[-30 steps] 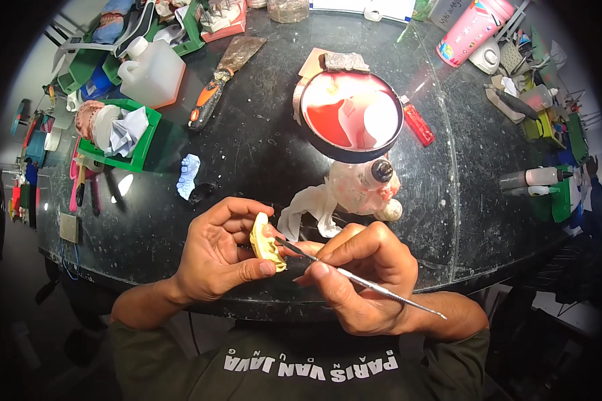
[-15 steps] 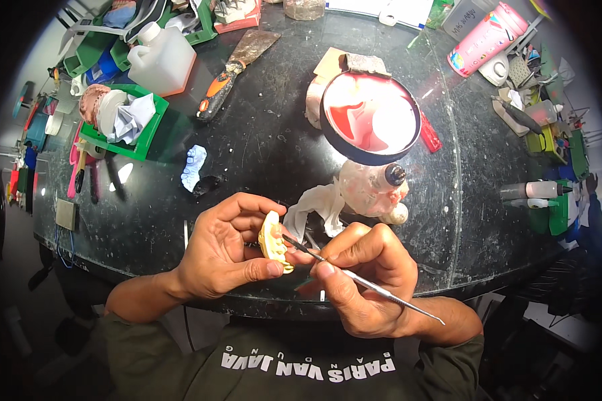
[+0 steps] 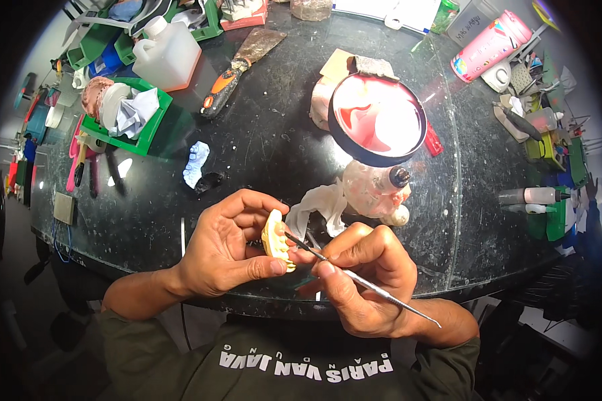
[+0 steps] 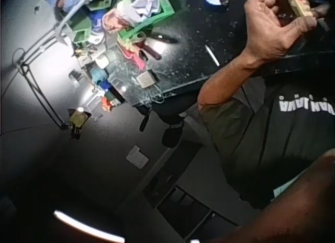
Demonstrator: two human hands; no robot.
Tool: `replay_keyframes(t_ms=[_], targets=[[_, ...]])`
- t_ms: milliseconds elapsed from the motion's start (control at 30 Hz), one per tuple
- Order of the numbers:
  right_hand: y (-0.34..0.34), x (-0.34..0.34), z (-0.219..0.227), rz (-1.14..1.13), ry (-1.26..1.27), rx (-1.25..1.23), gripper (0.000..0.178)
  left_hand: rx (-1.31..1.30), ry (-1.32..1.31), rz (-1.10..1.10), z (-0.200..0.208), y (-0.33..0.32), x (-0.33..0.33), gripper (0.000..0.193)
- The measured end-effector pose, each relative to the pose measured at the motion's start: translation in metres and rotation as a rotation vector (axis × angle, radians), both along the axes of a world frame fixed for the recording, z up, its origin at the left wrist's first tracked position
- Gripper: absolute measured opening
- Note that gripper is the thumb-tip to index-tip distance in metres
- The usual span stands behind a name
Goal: The person applies and shapes wax onto the teeth of a dental cast using a metal sculpting tool while holding and rotating the cast by hand.
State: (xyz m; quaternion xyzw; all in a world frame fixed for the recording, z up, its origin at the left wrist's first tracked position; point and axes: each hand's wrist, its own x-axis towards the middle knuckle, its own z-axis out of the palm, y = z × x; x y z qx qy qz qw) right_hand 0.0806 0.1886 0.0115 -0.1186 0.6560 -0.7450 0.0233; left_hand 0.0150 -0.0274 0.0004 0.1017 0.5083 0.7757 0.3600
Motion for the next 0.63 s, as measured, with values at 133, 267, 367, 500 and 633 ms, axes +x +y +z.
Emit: replay_keyframes(t_ms=[133, 267, 367, 500, 633], targets=[[-0.001, 0.001, -0.001, -0.009, -0.014, 0.000, 0.018, -0.003, -0.006, 0.004, 0.001, 0.000, 0.000, 0.055], [-0.010, 0.003, -0.001, -0.141, -0.059, -0.165, 0.016, 0.002, -0.010, 0.007, 0.001, 0.000, 0.000, 0.054], [-0.010, 0.003, -0.002, -0.138, -0.042, -0.166, 0.016, 0.007, 0.003, 0.013, -0.001, 0.000, 0.001, 0.054], [-0.003, 0.003, -0.003, -0.108, -0.027, -0.097, 0.017, 0.003, 0.023, 0.013, -0.002, 0.000, 0.000, 0.053], [-0.003, 0.001, -0.005, -0.026, -0.017, -0.023, 0.017, 0.003, 0.018, 0.027, -0.003, -0.002, 0.002, 0.054]])
